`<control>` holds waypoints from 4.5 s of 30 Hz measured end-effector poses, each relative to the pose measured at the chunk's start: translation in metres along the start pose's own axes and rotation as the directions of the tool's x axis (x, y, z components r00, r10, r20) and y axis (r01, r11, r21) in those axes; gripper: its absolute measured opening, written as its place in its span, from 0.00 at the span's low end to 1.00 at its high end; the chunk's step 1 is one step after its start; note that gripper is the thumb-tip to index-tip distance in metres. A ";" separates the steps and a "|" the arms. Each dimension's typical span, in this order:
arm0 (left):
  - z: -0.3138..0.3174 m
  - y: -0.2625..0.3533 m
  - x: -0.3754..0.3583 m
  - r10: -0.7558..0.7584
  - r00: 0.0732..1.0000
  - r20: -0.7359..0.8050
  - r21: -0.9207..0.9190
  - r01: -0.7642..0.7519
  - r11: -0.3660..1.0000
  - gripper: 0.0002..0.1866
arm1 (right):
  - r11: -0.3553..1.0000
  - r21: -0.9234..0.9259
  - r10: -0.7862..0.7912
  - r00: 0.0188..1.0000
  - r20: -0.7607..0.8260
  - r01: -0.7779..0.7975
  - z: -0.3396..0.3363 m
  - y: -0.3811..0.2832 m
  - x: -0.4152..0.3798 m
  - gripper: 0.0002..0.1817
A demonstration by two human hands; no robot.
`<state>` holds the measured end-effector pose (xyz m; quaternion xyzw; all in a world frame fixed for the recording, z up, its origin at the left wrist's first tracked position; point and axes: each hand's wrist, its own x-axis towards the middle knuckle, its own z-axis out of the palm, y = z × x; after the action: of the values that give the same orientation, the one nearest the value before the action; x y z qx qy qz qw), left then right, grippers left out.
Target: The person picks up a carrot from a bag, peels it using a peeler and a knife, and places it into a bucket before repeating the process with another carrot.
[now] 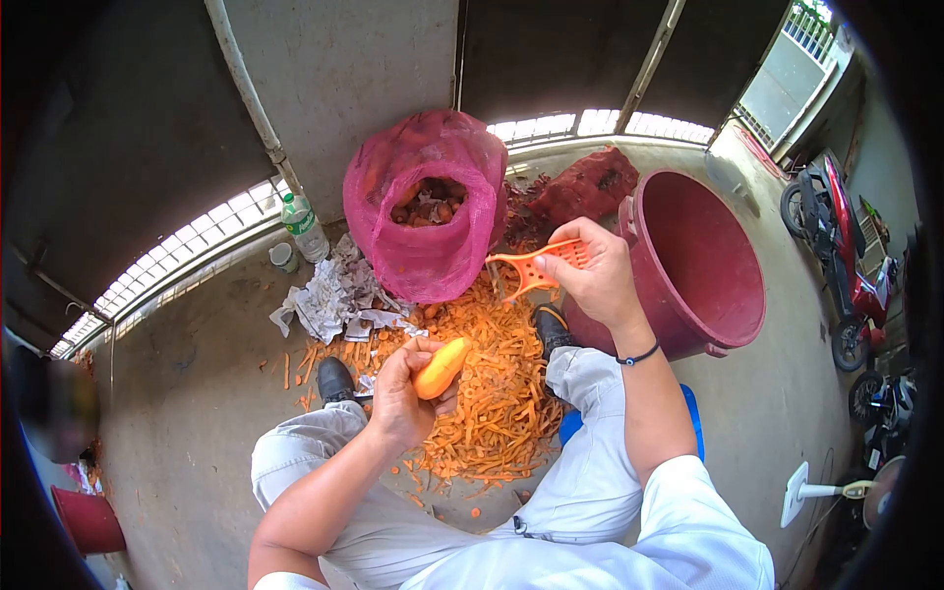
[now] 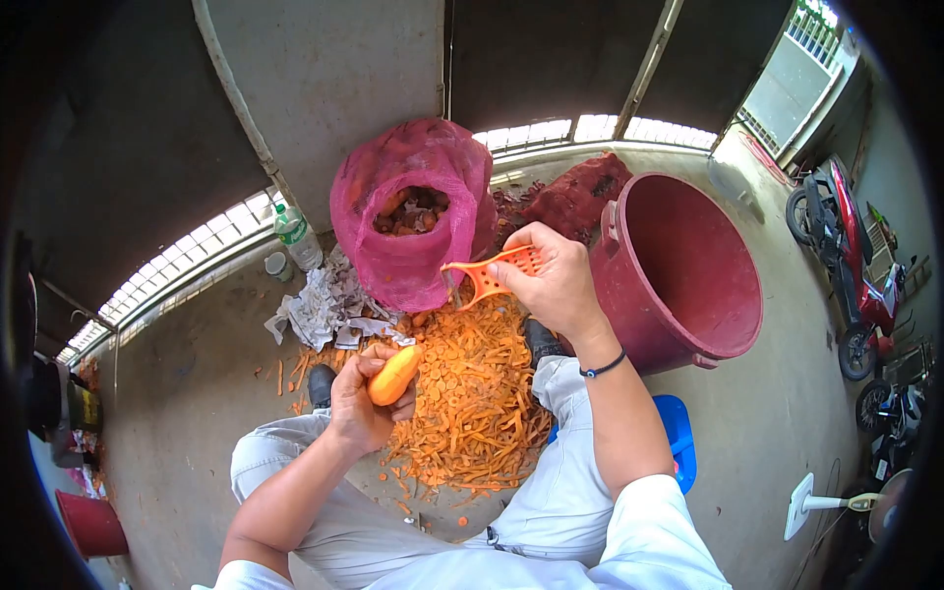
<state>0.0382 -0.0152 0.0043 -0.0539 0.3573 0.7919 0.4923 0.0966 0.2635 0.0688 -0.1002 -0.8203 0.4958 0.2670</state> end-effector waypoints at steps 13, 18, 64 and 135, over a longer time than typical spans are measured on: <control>0.008 0.009 -0.003 0.053 0.965 0.256 0.127 -0.088 0.988 0.29 | 0.977 0.183 0.040 0.943 0.330 -0.106 0.009 -0.020 -0.015 0.13; 0.016 0.018 -0.007 0.003 0.981 0.193 0.314 -0.065 0.947 0.33 | 0.994 0.040 -0.112 0.920 0.377 0.104 0.008 -0.031 -0.018 0.12; 0.008 0.010 -0.005 -0.121 0.991 0.064 0.418 0.083 0.905 0.20 | 0.937 -0.125 -0.231 0.845 0.483 0.327 0.018 -0.032 -0.020 0.11; -0.003 0.001 0.001 0.284 0.946 0.156 0.510 -0.324 0.797 0.35 | 0.986 0.152 0.081 0.992 -0.100 -0.066 -0.071 -0.037 -0.035 0.08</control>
<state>0.0364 -0.0163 0.0024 0.1701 0.5472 0.7328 0.3669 0.1675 0.2842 0.1146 -0.1365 -0.7617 0.5588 0.2984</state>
